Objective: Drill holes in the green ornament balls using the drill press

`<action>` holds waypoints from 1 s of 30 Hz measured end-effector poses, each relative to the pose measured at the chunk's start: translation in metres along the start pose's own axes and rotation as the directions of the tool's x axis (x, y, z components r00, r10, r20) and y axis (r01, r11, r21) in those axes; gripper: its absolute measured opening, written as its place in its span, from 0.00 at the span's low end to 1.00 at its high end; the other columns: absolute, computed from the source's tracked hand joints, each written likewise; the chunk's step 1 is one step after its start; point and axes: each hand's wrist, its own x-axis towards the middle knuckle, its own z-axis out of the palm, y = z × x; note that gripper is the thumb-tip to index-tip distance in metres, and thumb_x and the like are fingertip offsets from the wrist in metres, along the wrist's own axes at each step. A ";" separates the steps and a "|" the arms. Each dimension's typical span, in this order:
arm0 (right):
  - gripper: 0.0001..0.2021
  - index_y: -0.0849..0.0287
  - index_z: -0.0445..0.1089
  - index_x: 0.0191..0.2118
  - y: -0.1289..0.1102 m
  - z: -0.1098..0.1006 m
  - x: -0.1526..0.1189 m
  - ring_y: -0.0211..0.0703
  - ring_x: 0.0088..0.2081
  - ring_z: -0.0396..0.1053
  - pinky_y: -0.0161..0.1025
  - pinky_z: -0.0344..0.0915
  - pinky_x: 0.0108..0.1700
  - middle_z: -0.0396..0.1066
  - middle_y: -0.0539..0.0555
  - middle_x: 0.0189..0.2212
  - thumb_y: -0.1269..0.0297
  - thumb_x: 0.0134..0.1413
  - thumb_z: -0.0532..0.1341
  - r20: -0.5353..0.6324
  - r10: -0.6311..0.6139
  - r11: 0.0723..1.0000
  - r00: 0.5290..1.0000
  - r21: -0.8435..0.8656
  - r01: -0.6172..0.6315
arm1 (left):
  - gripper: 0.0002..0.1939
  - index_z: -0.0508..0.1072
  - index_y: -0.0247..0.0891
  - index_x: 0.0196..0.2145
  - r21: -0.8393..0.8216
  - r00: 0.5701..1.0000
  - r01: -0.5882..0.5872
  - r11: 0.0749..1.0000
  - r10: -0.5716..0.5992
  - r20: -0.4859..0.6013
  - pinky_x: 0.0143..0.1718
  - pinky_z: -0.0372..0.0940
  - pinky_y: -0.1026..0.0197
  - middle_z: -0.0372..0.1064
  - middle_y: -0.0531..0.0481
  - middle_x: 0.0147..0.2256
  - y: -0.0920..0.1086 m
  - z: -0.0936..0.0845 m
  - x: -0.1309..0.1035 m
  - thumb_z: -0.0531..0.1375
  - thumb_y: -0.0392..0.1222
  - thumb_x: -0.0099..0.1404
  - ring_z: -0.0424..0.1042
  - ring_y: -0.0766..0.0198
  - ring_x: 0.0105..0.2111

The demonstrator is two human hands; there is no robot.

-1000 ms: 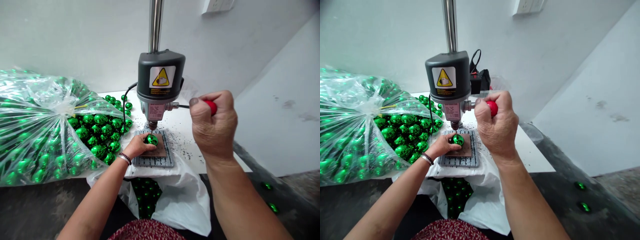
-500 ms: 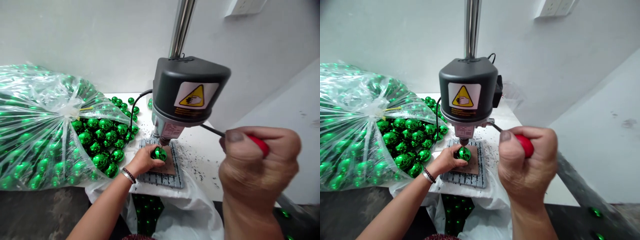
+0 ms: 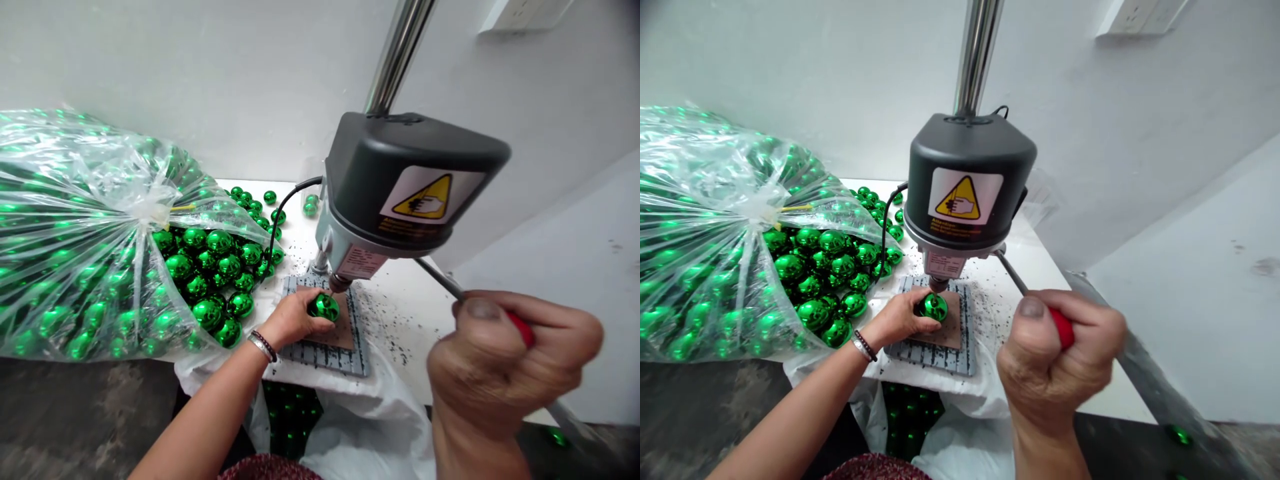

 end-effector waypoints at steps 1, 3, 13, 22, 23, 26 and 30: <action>0.08 0.52 0.63 0.28 0.002 0.001 -0.002 0.42 0.26 0.65 0.46 0.63 0.29 0.66 0.52 0.24 0.54 0.49 0.58 0.005 -0.018 0.999 1.000 0.038 0.018 | 0.19 0.78 0.41 0.43 0.002 1.000 -0.003 1.000 0.003 -0.004 0.42 0.64 0.63 0.76 0.53 0.40 0.000 0.000 0.000 0.70 0.41 0.52 0.72 0.59 0.40; 0.07 0.53 0.63 0.29 0.003 0.003 -0.004 0.40 0.25 0.64 0.43 0.63 0.28 0.65 0.51 0.23 0.57 0.49 0.58 0.015 -0.052 0.992 0.999 0.115 0.050 | 0.18 0.78 0.40 0.42 0.013 1.000 -0.014 1.000 0.014 -0.012 0.42 0.64 0.63 0.76 0.53 0.39 -0.001 0.000 0.000 0.70 0.42 0.52 0.72 0.59 0.40; 0.09 0.57 0.60 0.32 0.007 0.006 -0.021 0.34 0.26 0.61 0.36 0.63 0.31 0.61 0.48 0.24 0.57 0.55 0.55 0.069 -0.069 0.975 0.995 0.214 0.053 | 0.24 0.77 0.38 0.46 -0.040 1.000 -0.016 0.999 0.015 -0.024 0.47 0.66 0.60 0.76 0.51 0.40 -0.005 0.002 0.000 0.70 0.42 0.50 0.73 0.58 0.42; 0.15 0.59 0.63 0.32 -0.017 0.010 0.020 0.32 0.27 0.59 0.35 0.58 0.32 0.64 0.50 0.25 0.51 0.53 0.56 0.090 0.052 0.987 0.995 0.149 -0.065 | 0.21 0.77 0.39 0.44 0.063 0.994 -0.036 0.997 0.042 -0.103 0.45 0.66 0.59 0.75 0.51 0.39 -0.001 0.006 -0.006 0.69 0.43 0.51 0.73 0.57 0.41; 0.16 0.59 0.63 0.31 -0.021 0.011 0.030 0.31 0.26 0.58 0.34 0.57 0.31 0.64 0.49 0.24 0.49 0.52 0.57 0.123 0.065 0.987 0.990 0.141 -0.082 | 0.22 0.76 0.39 0.45 0.073 0.991 -0.036 0.997 0.045 -0.128 0.46 0.66 0.59 0.75 0.51 0.40 0.001 0.006 -0.009 0.68 0.43 0.52 0.73 0.57 0.42; 0.16 0.59 0.63 0.30 -0.030 0.014 0.049 0.30 0.25 0.56 0.35 0.57 0.32 0.61 0.47 0.22 0.49 0.49 0.58 0.169 0.107 0.984 0.980 0.120 -0.128 | 0.23 0.75 0.39 0.47 0.081 0.985 -0.046 0.996 0.059 -0.163 0.46 0.66 0.59 0.76 0.50 0.41 0.005 0.006 -0.025 0.68 0.43 0.53 0.73 0.57 0.42; 0.15 0.59 0.62 0.32 -0.026 0.017 0.051 0.30 0.25 0.57 0.36 0.57 0.34 0.60 0.47 0.24 0.51 0.50 0.57 0.187 0.130 0.979 0.974 0.129 -0.156 | 0.23 0.75 0.38 0.48 0.135 0.991 -0.060 0.989 0.075 -0.112 0.45 0.67 0.57 0.76 0.48 0.42 0.003 0.004 -0.060 0.69 0.44 0.54 0.74 0.55 0.42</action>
